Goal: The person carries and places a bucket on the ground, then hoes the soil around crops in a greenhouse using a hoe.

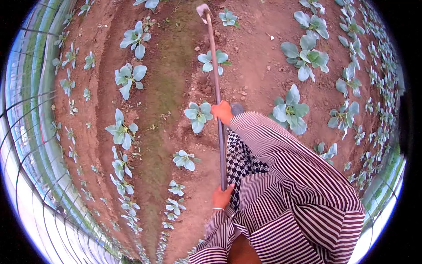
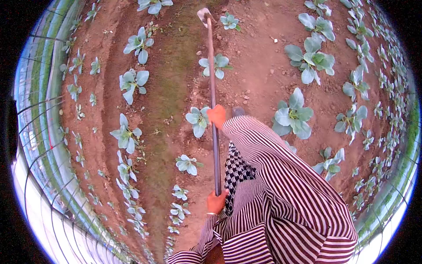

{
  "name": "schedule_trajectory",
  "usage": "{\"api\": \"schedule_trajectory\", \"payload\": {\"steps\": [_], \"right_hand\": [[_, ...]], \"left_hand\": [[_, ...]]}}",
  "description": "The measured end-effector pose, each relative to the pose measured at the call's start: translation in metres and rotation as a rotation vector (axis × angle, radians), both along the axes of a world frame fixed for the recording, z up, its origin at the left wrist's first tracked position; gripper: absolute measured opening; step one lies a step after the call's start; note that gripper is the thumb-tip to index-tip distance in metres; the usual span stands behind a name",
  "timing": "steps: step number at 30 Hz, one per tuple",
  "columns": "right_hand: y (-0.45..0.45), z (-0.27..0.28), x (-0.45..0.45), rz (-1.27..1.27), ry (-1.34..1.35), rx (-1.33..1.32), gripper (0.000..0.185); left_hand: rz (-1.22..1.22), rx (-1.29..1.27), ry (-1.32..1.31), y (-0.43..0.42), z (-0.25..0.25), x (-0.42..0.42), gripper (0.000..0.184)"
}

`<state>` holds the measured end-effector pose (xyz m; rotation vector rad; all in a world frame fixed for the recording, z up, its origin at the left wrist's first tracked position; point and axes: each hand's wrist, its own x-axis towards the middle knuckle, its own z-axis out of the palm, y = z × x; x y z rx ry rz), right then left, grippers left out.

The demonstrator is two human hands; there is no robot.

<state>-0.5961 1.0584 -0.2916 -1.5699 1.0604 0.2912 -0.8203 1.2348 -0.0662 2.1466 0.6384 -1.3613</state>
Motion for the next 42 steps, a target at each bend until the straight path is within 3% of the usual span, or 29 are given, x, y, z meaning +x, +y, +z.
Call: {"api": "schedule_trajectory", "payload": {"steps": [2, 4, 6, 7, 8, 9, 10, 12, 13, 16, 20, 23, 24, 27, 28, 30, 33, 34, 35, 36, 39, 42], "right_hand": [[-0.021, -0.018, -0.029, 0.333, -0.169, 0.002, 0.04], [-0.017, 0.007, -0.048, 0.129, 0.044, 0.225, 0.033], [0.011, -0.001, -0.077, -0.092, 0.017, 0.37, 0.024], [0.022, 0.017, -0.088, -0.028, 0.071, 0.32, 0.02], [0.046, 0.006, -0.105, -0.195, 0.096, 0.296, 0.019], [0.054, 0.017, -0.119, -0.222, 0.081, 0.464, 0.015], [0.058, 0.026, -0.133, -0.304, -0.07, 0.741, 0.014], [0.065, 0.018, -0.119, -0.265, 0.062, 0.553, 0.015], [0.057, 0.046, -0.089, -0.262, 0.137, 0.443, 0.015], [0.01, 0.078, -0.021, -0.252, -0.052, 0.513, 0.014], [-0.065, 0.066, 0.079, -0.065, -0.187, 0.299, 0.016], [-0.137, 0.107, 0.159, -0.026, -0.208, 0.183, 0.017], [-0.159, 0.094, 0.178, 0.044, -0.205, 0.095, 0.019], [-0.229, 0.041, 0.211, 0.193, -0.103, -0.09, 0.027], [-0.246, 0.031, 0.206, 0.217, -0.006, -0.097, 0.032], [-0.276, 0.022, 0.175, 0.5, 0.165, -0.127, 0.03], [-0.253, -0.011, 0.124, 0.199, 0.207, -0.075, 0.028], [-0.241, 0.009, 0.113, 0.139, 0.213, -0.116, 0.028], [-0.234, 0.037, 0.103, 0.071, 0.221, 0.063, 0.023], [-0.231, 0.057, 0.1, -0.002, 0.213, 0.239, 0.02], [-0.215, 0.059, 0.078, -0.182, 0.116, 0.426, 0.022], [-0.223, 0.055, 0.103, -0.145, 0.002, 0.422, 0.021]], "left_hand": [[-0.008, -0.028, 0.036, -0.014, 0.014, 0.007, 0.045], [-0.081, -0.043, 0.027, -0.011, 0.026, 0.002, 0.04], [-0.091, -0.001, 0.006, 0.024, 0.029, -0.036, 0.045], [-0.093, 0.008, -0.015, 0.037, 0.028, -0.055, 0.048], [-0.008, -0.057, -0.001, 0.048, 0.044, -0.064, 0.047], [0.076, -0.12, 0.011, 0.056, 0.06, -0.067, 0.046], [0.016, -0.003, 0.057, 0.057, 0.066, -0.065, 0.046], [-0.101, 0.239, 0.148, 0.052, 0.069, -0.059, 0.046], [-0.091, 0.202, 0.079, 0.047, 0.066, -0.051, 0.047], [-0.092, 0.079, -0.195, 0.024, 0.025, -0.031, 0.05], [-0.01, 0.02, -0.198, -0.069, 0.019, 0.069, 0.048], [0.057, -0.091, -0.258, -0.135, -0.009, 0.125, 0.047], [0.104, -0.105, -0.317, -0.163, -0.014, 0.142, 0.044], [0.145, -0.056, -0.162, -0.225, -0.058, 0.157, 0.046], [0.108, -0.02, -0.098, -0.253, -0.036, 0.177, 0.048], [0.086, -0.067, 0.062, -0.264, -0.042, 0.158, 0.047], [0.056, -0.051, 0.143, -0.261, 0.003, 0.155, 0.045], [0.06, -0.016, 0.102, -0.261, 0.032, 0.159, 0.045], [0.062, 0.022, 0.058, -0.259, 0.055, 0.159, 0.044], [0.037, 0.031, 0.026, -0.244, 0.057, 0.141, 0.045], [0.021, 0.081, -0.019, -0.217, 0.055, 0.097, 0.047], [0.014, 0.142, -0.021, -0.236, 0.047, 0.113, 0.048]]}}
